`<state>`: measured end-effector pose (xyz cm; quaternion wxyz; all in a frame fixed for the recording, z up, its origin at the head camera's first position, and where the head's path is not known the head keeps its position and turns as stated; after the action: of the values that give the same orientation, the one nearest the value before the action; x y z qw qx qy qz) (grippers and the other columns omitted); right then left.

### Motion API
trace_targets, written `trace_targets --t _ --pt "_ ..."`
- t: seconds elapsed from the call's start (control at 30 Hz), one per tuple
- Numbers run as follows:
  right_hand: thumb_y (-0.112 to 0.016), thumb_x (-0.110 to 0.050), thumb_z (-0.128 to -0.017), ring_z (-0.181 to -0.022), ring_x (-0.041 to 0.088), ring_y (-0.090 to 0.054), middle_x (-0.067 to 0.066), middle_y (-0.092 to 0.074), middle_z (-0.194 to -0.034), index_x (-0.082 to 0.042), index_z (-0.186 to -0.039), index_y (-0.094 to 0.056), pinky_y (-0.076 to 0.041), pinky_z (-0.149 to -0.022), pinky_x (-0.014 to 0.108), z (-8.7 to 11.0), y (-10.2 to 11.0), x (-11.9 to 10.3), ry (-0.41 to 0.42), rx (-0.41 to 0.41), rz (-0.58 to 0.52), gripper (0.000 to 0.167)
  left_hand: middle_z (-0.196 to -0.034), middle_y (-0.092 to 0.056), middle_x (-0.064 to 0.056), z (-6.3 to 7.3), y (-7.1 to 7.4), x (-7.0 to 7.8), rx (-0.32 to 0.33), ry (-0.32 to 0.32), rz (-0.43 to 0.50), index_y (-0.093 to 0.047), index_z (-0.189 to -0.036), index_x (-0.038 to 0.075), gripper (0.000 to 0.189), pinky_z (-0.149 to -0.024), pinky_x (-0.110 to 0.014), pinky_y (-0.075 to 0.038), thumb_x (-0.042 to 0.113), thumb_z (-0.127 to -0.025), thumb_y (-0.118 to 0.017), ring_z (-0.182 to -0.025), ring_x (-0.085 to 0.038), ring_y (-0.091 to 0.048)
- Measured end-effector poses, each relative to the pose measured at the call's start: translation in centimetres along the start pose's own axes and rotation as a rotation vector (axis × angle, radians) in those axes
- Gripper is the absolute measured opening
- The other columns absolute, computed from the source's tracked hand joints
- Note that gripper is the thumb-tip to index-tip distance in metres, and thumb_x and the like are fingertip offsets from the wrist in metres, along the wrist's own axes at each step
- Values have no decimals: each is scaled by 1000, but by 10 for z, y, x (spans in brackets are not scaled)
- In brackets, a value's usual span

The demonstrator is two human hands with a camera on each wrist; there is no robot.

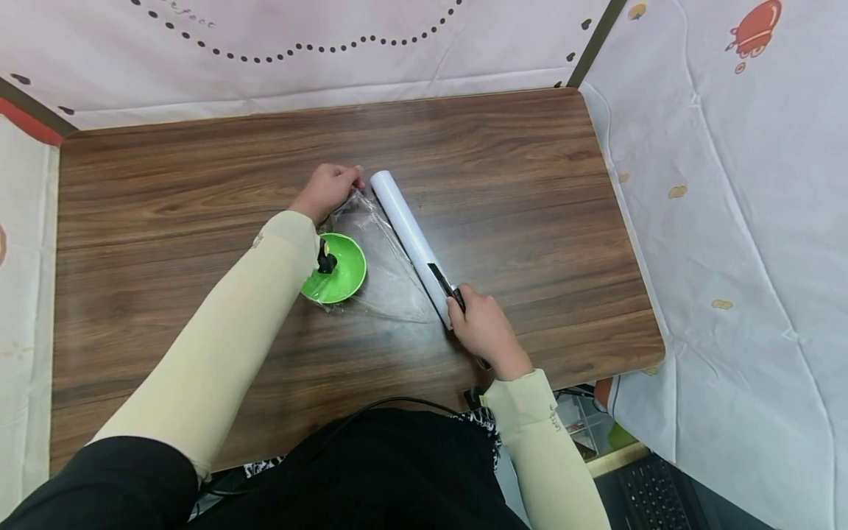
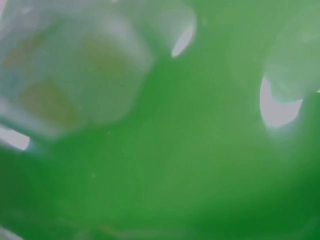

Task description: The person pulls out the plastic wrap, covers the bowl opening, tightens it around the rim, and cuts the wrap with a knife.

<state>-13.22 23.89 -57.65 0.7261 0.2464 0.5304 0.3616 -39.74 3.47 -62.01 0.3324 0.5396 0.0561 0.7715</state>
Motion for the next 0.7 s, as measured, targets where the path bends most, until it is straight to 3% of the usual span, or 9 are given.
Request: trace_targets --t 0.13,0.33,0.7 --pt "-41 -30 -103 -51 13 -52 1 -66 -74 -12 -95 -54 -44 -48 28 1 0 0 -7 -7 4 24 -78 -59 0 0 -1 1 -10 -30 16 -65 -95 7 39 -63 -24 -42 41 -100 -46 -67 -11 -55" --pt "-42 -27 -102 -49 13 -51 1 -63 -71 -12 -97 -54 -43 -47 28 2 1 0 3 -5 3 21 -119 -63 -5 1 4 0 13 -75 -45 -67 -106 7 37 -84 -27 -42 37 -101 -45 -99 -16 -54" --pt "-40 -25 -101 -55 15 -52 6 -66 -78 -9 -105 -52 -43 -51 29 4 1 2 0 -10 -6 20 -126 -60 -4 0 4 -2 -1 -51 -33 -65 -111 8 34 -89 -29 -40 34 -99 -46 -107 -17 -51"
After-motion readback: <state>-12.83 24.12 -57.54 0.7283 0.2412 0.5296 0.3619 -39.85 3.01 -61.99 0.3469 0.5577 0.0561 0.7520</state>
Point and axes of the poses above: each hand's wrist, its own z-axis away from the middle knuckle, its own y-axis out of the back of the hand, x = y × z, the point moved 10 cm from there along -z, towards the middle knuckle
